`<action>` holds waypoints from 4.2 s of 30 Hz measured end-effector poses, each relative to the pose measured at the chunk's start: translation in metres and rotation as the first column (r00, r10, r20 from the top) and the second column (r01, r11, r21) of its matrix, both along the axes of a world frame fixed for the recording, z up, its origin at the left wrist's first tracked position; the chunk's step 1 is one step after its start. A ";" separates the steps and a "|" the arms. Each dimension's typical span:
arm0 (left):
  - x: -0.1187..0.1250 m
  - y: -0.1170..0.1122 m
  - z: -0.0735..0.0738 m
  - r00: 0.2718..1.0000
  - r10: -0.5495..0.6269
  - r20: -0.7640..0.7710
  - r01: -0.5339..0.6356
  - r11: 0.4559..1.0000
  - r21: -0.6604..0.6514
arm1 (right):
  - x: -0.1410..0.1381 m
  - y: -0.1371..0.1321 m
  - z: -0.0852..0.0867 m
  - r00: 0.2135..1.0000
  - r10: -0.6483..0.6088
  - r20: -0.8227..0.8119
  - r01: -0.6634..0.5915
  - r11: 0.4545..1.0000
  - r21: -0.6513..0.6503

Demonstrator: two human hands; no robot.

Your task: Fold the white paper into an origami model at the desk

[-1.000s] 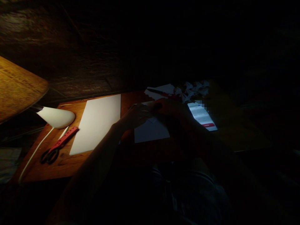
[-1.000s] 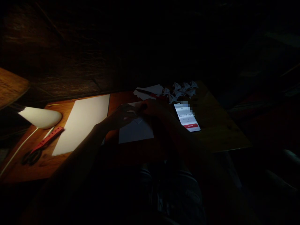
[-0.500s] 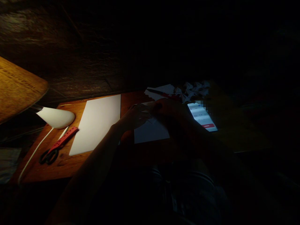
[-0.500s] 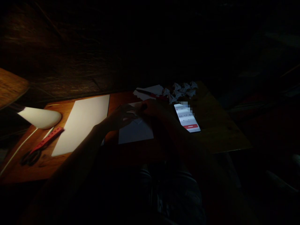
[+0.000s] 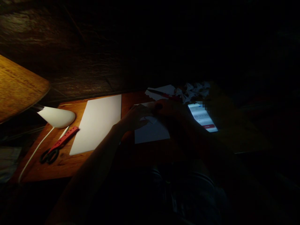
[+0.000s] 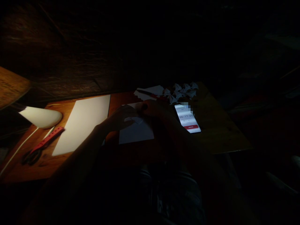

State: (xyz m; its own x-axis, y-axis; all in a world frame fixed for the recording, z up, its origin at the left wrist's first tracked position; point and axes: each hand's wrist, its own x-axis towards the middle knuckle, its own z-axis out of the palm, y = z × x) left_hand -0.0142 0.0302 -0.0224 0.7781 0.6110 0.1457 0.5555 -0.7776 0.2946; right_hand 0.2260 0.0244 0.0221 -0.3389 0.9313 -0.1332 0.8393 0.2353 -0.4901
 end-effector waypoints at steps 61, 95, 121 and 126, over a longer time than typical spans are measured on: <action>-0.001 0.001 0.004 0.999 -0.029 0.024 0.030 0.999 -0.032 | -0.003 0.002 -0.005 0.999 0.029 -0.020 -0.029 1.000 -0.006; -0.003 0.001 0.002 1.000 -0.001 0.020 0.002 0.998 -0.065 | -0.001 0.000 -0.002 0.998 -0.020 -0.059 0.020 1.000 -0.012; -0.004 0.003 -0.002 0.999 -0.003 0.033 0.006 0.996 -0.084 | -0.009 -0.012 0.011 0.994 -0.080 0.070 0.078 0.997 0.029; -0.005 0.004 -0.004 1.000 0.014 0.025 -0.013 0.999 -0.042 | -0.005 -0.010 0.002 0.999 0.010 0.051 -0.014 0.995 0.096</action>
State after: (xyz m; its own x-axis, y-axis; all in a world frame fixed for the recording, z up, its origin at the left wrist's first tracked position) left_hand -0.0188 0.0341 -0.0259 0.7661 0.6275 0.1390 0.5579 -0.7567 0.3408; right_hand 0.2210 0.0146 0.0242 -0.3453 0.9365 -0.0605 0.8590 0.2894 -0.4223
